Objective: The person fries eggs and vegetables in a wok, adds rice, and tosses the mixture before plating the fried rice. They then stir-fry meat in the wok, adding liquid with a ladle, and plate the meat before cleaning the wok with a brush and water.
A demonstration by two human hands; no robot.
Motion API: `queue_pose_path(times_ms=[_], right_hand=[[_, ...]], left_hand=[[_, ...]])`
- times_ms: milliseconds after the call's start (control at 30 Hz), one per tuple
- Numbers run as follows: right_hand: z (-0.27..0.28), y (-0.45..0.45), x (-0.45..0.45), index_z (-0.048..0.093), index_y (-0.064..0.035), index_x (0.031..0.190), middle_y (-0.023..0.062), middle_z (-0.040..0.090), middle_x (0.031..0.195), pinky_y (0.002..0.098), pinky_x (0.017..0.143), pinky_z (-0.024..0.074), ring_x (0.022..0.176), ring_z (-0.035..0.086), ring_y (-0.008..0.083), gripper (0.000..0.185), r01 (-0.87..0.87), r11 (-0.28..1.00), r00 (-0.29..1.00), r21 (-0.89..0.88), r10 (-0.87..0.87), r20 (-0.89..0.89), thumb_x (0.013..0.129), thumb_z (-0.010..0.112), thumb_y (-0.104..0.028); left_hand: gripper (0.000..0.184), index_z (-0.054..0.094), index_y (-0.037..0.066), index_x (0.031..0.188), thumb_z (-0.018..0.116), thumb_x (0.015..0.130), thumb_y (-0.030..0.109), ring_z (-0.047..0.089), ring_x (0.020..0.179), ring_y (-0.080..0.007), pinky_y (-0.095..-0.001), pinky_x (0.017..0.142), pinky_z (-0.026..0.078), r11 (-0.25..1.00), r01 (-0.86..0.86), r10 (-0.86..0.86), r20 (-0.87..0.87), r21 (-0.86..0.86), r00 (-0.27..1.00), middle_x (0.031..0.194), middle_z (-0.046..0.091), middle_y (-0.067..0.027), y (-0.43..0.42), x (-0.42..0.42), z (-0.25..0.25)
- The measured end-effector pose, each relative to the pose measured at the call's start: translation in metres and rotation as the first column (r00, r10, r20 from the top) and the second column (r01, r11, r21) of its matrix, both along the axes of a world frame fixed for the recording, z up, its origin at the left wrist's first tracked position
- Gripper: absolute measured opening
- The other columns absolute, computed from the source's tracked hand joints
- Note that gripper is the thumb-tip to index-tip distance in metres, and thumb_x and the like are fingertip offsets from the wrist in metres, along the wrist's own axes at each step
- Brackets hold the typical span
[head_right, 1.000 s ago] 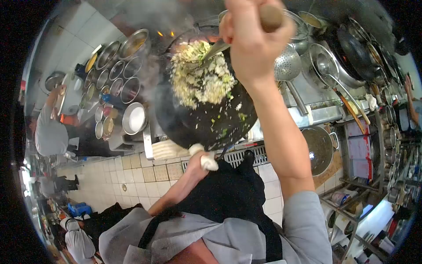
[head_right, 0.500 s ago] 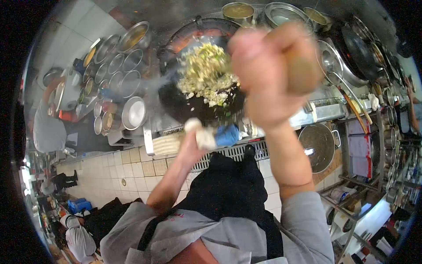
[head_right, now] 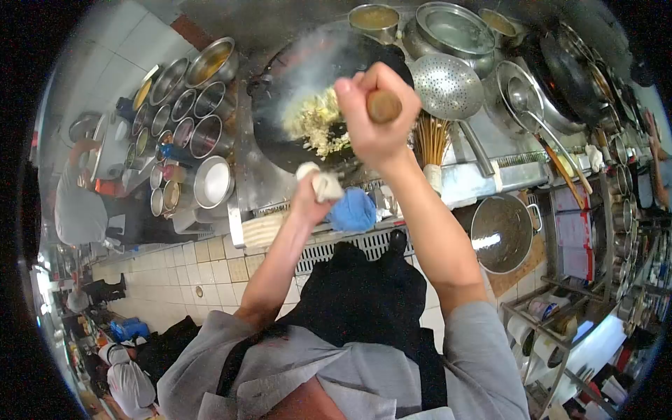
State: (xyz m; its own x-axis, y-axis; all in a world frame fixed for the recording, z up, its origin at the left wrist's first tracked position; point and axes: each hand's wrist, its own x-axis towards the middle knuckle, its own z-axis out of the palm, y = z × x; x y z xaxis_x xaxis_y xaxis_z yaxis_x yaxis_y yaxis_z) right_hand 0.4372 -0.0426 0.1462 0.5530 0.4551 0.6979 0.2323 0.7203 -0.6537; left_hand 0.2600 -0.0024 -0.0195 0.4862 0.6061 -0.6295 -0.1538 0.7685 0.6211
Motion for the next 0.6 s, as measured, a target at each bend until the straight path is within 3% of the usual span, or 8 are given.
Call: queue_pose_path(times_ms=[67,133,267,300,367,433,500,600], right_hand=[[0.024,0.008,0.015,0.04,-0.0058,0.063,-0.0012,0.046,0.053,0.0238,0.045,0.0318,0.05,0.041,0.0049,0.033,-0.111,0.99,0.985,0.09,0.121,-0.121,0.087,0.062,-0.007],[0.062,-0.005,0.027,0.043,-0.0062,0.064,-0.0003,0.048,0.052,0.0239,0.046,0.0356,0.049,0.045,0.0064,0.032,-0.233,0.956,0.947,0.179,0.265,-0.183,0.088,0.063,-0.011],[0.073,-0.036,-0.009,0.044,-0.0063,0.068,0.0004,0.047,0.052,0.025,0.045,0.0357,0.048,0.044,0.0075,0.027,-0.142,0.978,0.975,0.153,0.165,-0.149,0.087,0.063,-0.008],[0.049,-0.022,-0.014,0.044,-0.0065,0.069,0.0005,0.046,0.052,0.0255,0.044,0.0351,0.047,0.043,0.0079,0.026,-0.06,0.995,0.994,0.081,0.067,-0.087,0.087,0.062,-0.006],[0.007,0.017,-0.001,0.038,-0.0082,0.073,0.0027,0.041,0.051,0.0301,0.04,0.0324,0.041,0.038,0.0125,0.024,0.106,0.994,0.99,-0.019,-0.104,0.096,0.091,0.053,-0.005],[0.02,0.04,0.022,0.038,-0.0073,0.069,0.0037,0.043,0.051,0.0309,0.042,0.0343,0.042,0.04,0.0126,0.027,0.0,0.999,0.984,0.054,0.01,-0.176,0.088,0.058,-0.005],[0.068,0.029,0.03,0.039,-0.0058,0.064,0.0037,0.042,0.05,0.0329,0.043,0.0368,0.042,0.04,0.0137,0.03,-0.007,0.991,0.959,0.137,0.045,-0.281,0.089,0.057,-0.007],[0.091,0.007,0.033,0.045,-0.0049,0.067,0.0028,0.044,0.05,0.029,0.041,0.0349,0.041,0.042,0.0122,0.025,0.011,0.984,0.995,0.175,0.007,-0.103,0.089,0.057,-0.008]], left_hand=[[0.026,0.048,0.009,0.115,0.054,0.089,0.009,0.066,0.088,-0.0245,-0.0377,0.077,0.058,0.949,-0.248,0.259,0.03,-0.194,0.965,0.103,0.063,-0.0127,-0.026,-0.014,-0.04],[0.031,0.045,0.01,0.116,0.05,0.086,0.002,0.065,0.086,-0.0263,-0.039,0.07,0.059,0.952,-0.228,0.222,-0.052,-0.202,0.974,0.102,0.062,-0.0125,-0.068,-0.042,-0.031],[0.016,0.053,0.007,0.103,0.05,0.088,0.008,0.065,0.086,-0.0233,-0.0412,0.076,0.056,0.952,-0.05,0.08,0.086,-0.304,0.993,0.093,0.064,-0.0094,-0.038,-0.028,0.004],[0.011,0.052,0.012,0.084,0.046,0.092,0.013,0.06,0.067,-0.0207,-0.0362,0.057,0.051,0.949,-0.176,0.175,-0.029,-0.262,0.984,0.079,0.061,-0.0061,-0.025,0.01,0.048],[0.012,0.055,0.01,0.091,0.046,0.095,0.018,0.064,0.077,-0.0218,-0.0372,0.065,0.054,0.999,-0.023,0.011,0.263,0.043,0.965,0.083,0.064,-0.008,-0.002,0.016,-0.021],[0.012,0.054,0.009,0.1,0.047,0.093,0.015,0.065,0.085,-0.023,-0.0384,0.071,0.056,0.951,-0.248,0.255,0.015,-0.183,0.967,0.091,0.065,-0.0094,-0.037,0.011,-0.017],[0.021,0.05,0.007,0.105,0.047,0.085,0.003,0.065,0.087,-0.0252,-0.04,0.073,0.056,0.955,-0.159,0.182,0.073,-0.251,0.981,0.102,0.062,-0.013,-0.077,-0.024,-0.03],[0.018,0.051,0.006,0.104,0.043,0.087,0.006,0.066,0.088,-0.0263,-0.0404,0.073,0.056,0.967,-0.187,0.188,-0.014,-0.174,0.982,0.101,0.063,-0.0135,-0.086,-0.004,0.053]])
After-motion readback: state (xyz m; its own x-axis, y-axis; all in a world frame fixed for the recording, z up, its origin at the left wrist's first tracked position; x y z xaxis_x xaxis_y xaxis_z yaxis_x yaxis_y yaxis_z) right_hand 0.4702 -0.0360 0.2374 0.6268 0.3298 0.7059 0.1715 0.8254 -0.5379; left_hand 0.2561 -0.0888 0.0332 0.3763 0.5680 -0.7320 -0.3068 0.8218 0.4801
